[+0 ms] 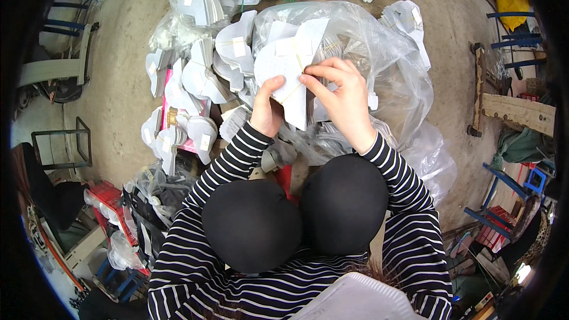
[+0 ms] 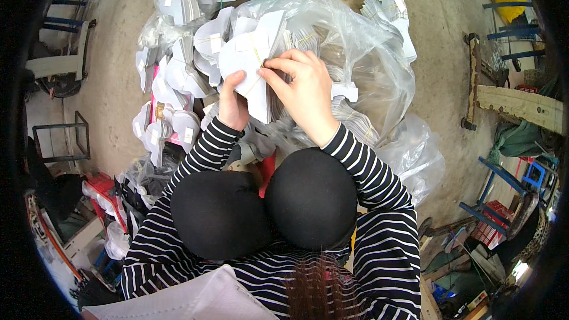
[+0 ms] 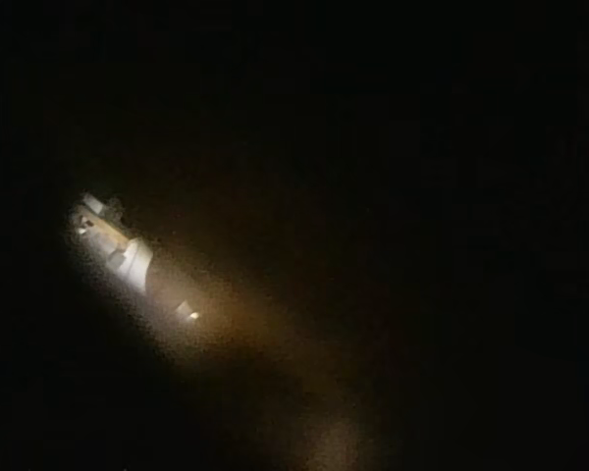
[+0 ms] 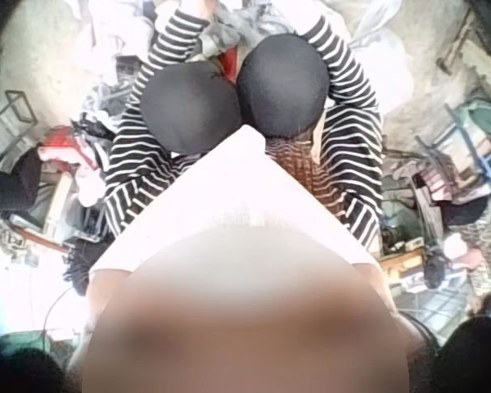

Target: The person sits on the floor and sorts through a large pile of white plastic parts. They pick up individual items, inspect them, and place them into separate piles or plastic bags.

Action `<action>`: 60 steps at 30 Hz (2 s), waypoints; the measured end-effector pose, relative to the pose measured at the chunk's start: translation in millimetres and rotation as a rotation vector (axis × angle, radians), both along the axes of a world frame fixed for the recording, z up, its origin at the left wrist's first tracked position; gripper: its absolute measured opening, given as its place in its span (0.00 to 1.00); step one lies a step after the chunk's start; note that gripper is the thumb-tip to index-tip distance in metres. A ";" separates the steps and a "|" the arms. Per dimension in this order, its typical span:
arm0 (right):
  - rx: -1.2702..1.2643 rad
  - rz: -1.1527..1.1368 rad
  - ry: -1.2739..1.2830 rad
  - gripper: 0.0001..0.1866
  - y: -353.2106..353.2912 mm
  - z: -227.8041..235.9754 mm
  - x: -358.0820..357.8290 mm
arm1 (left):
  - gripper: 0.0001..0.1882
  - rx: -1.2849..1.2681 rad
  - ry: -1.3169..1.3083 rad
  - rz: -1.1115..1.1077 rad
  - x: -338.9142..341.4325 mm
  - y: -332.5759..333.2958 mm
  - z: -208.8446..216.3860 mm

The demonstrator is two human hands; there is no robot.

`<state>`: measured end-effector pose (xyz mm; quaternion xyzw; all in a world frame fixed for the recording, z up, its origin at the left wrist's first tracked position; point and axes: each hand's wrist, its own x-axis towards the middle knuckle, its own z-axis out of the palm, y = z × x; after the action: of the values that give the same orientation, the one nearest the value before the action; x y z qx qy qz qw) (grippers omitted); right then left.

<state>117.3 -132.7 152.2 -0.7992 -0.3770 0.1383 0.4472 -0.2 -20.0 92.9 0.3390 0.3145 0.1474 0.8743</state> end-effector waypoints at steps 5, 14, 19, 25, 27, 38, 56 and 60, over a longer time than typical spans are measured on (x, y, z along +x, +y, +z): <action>0.080 0.149 0.073 0.07 5.8 -4.2 2.8 | 0.34 -0.067 -0.051 0.035 -2.7 1.3 -6.9; 0.472 0.334 0.715 0.08 -7.0 6.0 8.0 | 0.33 -0.094 -0.019 0.026 -11.3 6.0 -15.6; 0.158 0.300 0.534 0.06 -1.2 19.6 -1.3 | 0.32 0.002 -0.076 -0.030 -15.2 -1.1 -22.7; 0.153 0.449 0.039 0.05 2.0 21.8 -9.4 | 0.27 -0.045 -0.002 0.023 -13.9 -4.0 -37.2; 0.111 0.460 0.207 0.06 -3.4 15.0 -4.6 | 0.27 -0.123 -0.036 0.033 -10.9 -1.1 -36.6; 1.172 -0.171 2.145 0.12 -26.6 -28.8 18.8 | 0.42 -0.233 -0.281 0.262 -19.6 12.5 -17.5; 0.544 0.172 0.613 0.49 -10.7 14.3 8.7 | 0.61 0.192 -0.239 -0.067 -16.0 11.9 -13.6; 0.348 0.105 0.312 0.40 -13.4 18.1 11.3 | 0.63 0.349 -0.251 -0.067 -13.1 14.2 -11.6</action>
<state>128.6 -146.2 170.3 -0.6584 -0.3624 0.2163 0.6232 -13.3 -5.7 81.3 0.4747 0.1614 0.2116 0.8390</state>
